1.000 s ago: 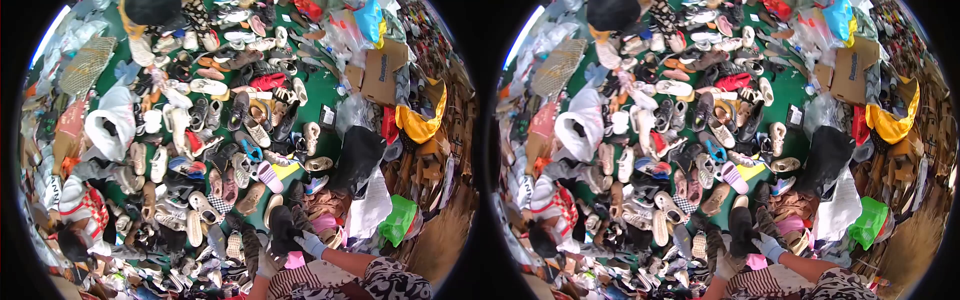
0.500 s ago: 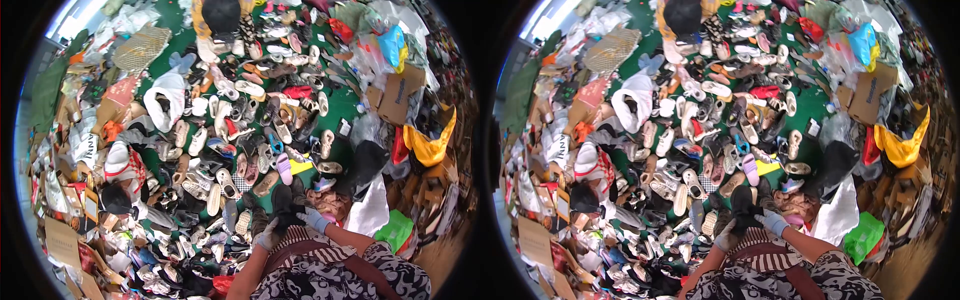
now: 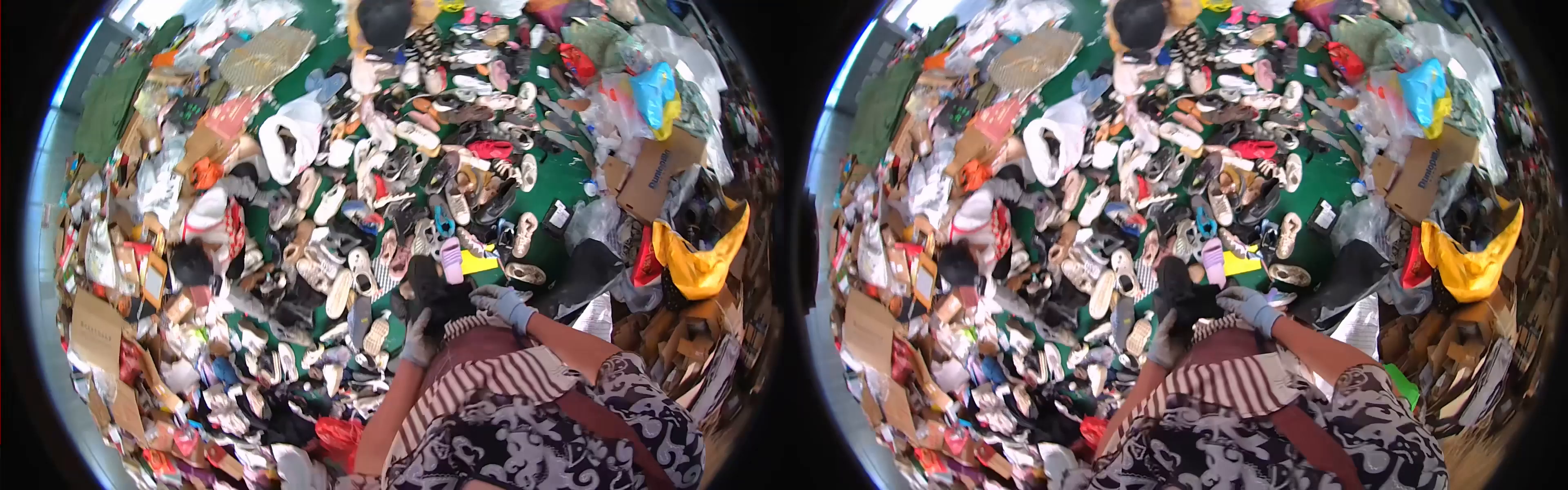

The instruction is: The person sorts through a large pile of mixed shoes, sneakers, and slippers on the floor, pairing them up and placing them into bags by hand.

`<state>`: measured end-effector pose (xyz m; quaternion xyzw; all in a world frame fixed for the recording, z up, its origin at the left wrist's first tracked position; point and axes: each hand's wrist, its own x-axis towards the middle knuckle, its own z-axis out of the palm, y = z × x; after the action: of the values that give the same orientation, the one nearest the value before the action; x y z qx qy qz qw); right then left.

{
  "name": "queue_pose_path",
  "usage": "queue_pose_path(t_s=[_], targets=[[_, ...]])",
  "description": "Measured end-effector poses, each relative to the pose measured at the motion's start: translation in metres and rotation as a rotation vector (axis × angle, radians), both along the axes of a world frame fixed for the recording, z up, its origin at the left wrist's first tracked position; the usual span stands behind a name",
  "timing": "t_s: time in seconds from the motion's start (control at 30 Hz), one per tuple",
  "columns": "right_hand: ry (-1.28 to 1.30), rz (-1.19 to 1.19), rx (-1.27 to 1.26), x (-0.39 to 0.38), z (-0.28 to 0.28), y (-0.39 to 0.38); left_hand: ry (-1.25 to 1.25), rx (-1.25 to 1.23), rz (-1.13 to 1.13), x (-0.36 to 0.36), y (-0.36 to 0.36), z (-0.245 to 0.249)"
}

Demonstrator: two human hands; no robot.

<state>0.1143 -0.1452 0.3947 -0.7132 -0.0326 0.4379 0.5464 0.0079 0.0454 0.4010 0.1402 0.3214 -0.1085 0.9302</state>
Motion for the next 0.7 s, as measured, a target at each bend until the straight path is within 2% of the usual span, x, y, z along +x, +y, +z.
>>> queue_pose_path(t_s=[0.03,0.07,0.1,0.13,0.17,0.2,0.23,0.3,0.37,0.43,0.5,0.53,0.57,0.63,0.7], targets=[[-0.157,0.134,-0.066,0.005,0.021,0.007,0.003,-0.087,-0.009,0.008,0.003,0.011],[-0.104,0.168,-0.026,-0.002,0.011,0.024,-0.119,0.142,0.046,0.011,0.010,-0.012],[-0.047,0.150,-0.025,-0.004,0.003,0.014,-0.095,0.153,0.026,0.013,0.016,-0.004],[0.040,0.107,-0.011,-0.004,0.016,0.018,0.000,0.149,0.081,0.009,0.014,-0.055],[0.121,0.057,-0.013,0.001,0.025,0.023,-0.020,0.103,0.082,0.016,0.014,-0.049],[0.158,0.034,-0.023,0.003,0.018,0.023,0.084,-0.042,0.017,0.020,0.019,-0.039],[0.183,0.002,-0.040,0.005,0.014,0.020,0.179,0.126,0.085,0.026,0.019,-0.013],[0.227,-0.012,-0.062,0.010,-0.001,0.019,0.237,0.296,0.071,0.029,0.016,-0.045],[0.246,0.008,-0.016,0.012,-0.005,0.029,0.255,0.376,0.124,0.026,0.025,-0.027],[0.190,0.019,-0.041,0.014,0.009,0.051,0.203,0.348,0.139,0.020,0.038,-0.025],[0.168,0.069,-0.043,0.019,0.010,0.068,0.115,0.174,0.266,0.014,0.047,-0.032],[0.162,0.088,-0.045,0.020,0.014,0.078,0.149,0.187,0.300,0.011,0.052,-0.032],[0.155,0.104,-0.046,0.020,0.017,0.089,0.038,0.086,0.358,0.006,0.057,-0.032],[0.179,0.115,-0.054,0.018,0.028,0.111,-0.016,-0.027,0.407,-0.001,0.067,-0.038],[0.185,0.121,-0.074,0.013,0.038,0.130,0.031,-0.172,0.543,-0.009,0.076,-0.043]])
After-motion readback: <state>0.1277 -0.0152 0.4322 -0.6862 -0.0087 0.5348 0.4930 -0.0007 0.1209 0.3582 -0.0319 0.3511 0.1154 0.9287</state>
